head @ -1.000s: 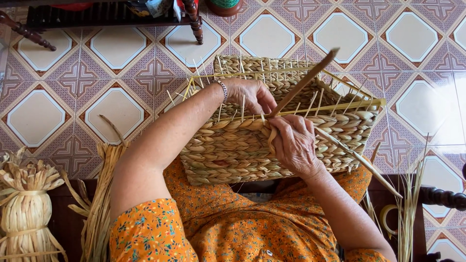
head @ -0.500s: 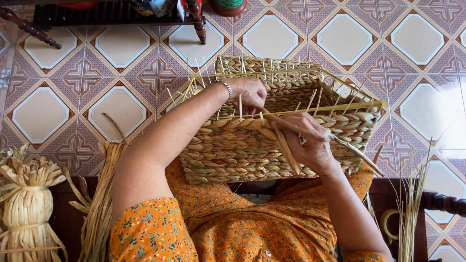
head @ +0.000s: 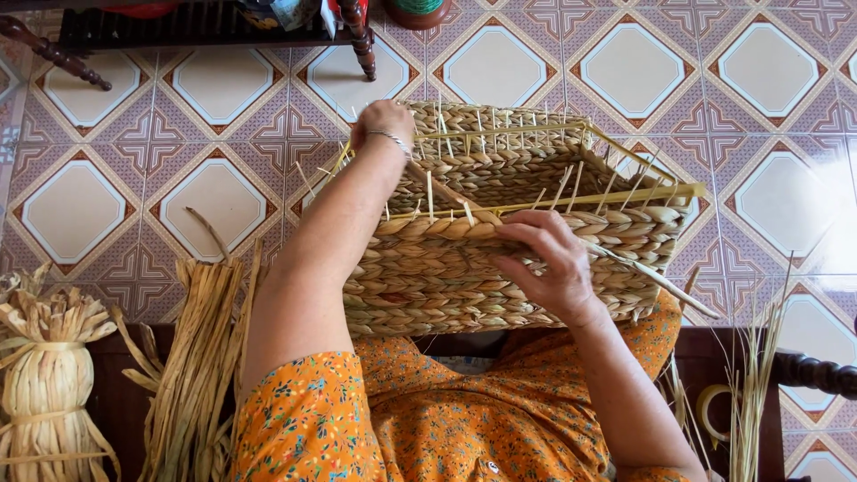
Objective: The person weaves a basket by hand, threading dried plant stalks through a rectangular frame and around existing rows. They pick up stalks from a pile, insert them into the weave, and pull them tight to secure the structure.
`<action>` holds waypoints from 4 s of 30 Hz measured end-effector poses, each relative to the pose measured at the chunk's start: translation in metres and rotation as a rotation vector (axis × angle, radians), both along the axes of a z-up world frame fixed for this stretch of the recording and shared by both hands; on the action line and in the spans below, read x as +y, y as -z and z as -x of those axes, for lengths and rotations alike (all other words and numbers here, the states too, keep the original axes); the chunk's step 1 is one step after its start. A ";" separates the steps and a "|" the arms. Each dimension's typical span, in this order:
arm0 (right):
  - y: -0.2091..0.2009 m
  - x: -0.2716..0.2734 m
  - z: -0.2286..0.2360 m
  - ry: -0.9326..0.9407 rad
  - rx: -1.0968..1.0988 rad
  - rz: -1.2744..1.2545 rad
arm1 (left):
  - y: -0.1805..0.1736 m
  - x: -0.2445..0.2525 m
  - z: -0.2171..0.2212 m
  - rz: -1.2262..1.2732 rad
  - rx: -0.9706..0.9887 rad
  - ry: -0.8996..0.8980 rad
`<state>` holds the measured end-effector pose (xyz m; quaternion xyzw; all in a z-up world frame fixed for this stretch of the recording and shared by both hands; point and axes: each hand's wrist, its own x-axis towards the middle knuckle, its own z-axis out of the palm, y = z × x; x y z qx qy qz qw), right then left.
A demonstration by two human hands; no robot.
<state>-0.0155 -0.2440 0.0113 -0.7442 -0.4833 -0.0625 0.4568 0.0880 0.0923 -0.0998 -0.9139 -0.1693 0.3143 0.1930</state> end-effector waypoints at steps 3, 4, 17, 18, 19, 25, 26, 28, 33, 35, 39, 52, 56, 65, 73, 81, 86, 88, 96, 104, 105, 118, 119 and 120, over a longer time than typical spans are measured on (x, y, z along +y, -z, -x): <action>0.008 0.006 0.004 0.064 -0.140 0.018 | 0.005 0.004 0.004 -0.030 -0.021 -0.080; 0.013 0.008 0.002 0.089 -0.176 -0.007 | 0.005 0.004 0.002 0.037 -0.063 -0.070; 0.018 0.017 0.013 0.185 -0.344 0.035 | -0.009 -0.087 0.020 1.265 0.168 0.001; 0.018 0.017 0.013 0.176 -0.280 -0.004 | -0.016 -0.095 0.018 1.353 0.118 -0.075; 0.018 0.017 0.012 0.166 -0.217 -0.044 | -0.023 -0.102 0.017 1.439 0.066 -0.155; 0.025 0.015 0.006 0.128 -0.190 -0.106 | -0.029 -0.118 0.010 1.164 -0.381 0.053; 0.027 0.016 0.006 0.130 -0.191 -0.109 | -0.029 -0.120 0.010 1.161 -0.381 0.056; 0.030 0.015 0.006 0.127 -0.229 -0.116 | -0.028 -0.126 0.008 1.223 -0.414 0.121; 0.047 0.008 0.017 0.157 -0.325 -0.042 | -0.043 -0.137 -0.008 1.337 -0.314 0.199; 0.050 0.003 0.024 0.168 -0.358 0.007 | -0.059 -0.140 -0.009 1.369 -0.237 0.167; 0.041 -0.001 0.039 0.176 -0.330 0.076 | -0.061 -0.148 -0.015 1.376 -0.011 0.081; 0.023 -0.050 0.018 0.437 -0.309 0.042 | -0.070 -0.146 0.004 1.488 -0.049 0.237; 0.027 -0.055 0.015 0.437 -0.252 0.090 | -0.092 -0.166 0.023 1.348 -0.056 0.124; 0.025 -0.059 0.007 0.389 -0.278 0.124 | -0.076 -0.156 0.043 1.138 -0.470 0.438; 0.049 -0.075 -0.030 0.403 0.007 0.116 | -0.100 -0.142 0.096 1.398 -0.910 0.194; -0.042 -0.018 -0.044 0.278 -0.481 0.300 | -0.145 -0.134 0.148 1.444 -0.904 0.312; -0.057 -0.013 -0.062 0.115 -0.333 0.354 | -0.146 -0.114 0.204 0.890 -1.366 0.623; -0.061 -0.008 -0.059 0.039 -0.303 0.323 | -0.124 -0.104 0.219 0.693 -1.473 0.504; -0.104 0.010 -0.030 -0.055 -0.340 0.466 | -0.091 -0.105 0.183 0.641 -1.296 0.369; -0.064 -0.077 -0.027 0.057 -0.715 0.502 | -0.079 -0.097 0.169 0.810 -1.171 0.195; -0.038 -0.093 -0.031 0.097 -0.638 0.666 | -0.076 -0.097 0.168 0.835 -1.162 0.166; -0.049 -0.178 -0.027 0.380 -0.592 0.664 | -0.079 -0.096 0.171 0.875 -1.066 0.064; -0.053 -0.179 -0.033 0.384 -0.591 0.667 | -0.078 -0.097 0.171 0.879 -1.064 0.068; -0.057 -0.181 -0.040 0.467 -0.559 0.801 | -0.077 -0.098 0.172 0.863 -1.108 0.126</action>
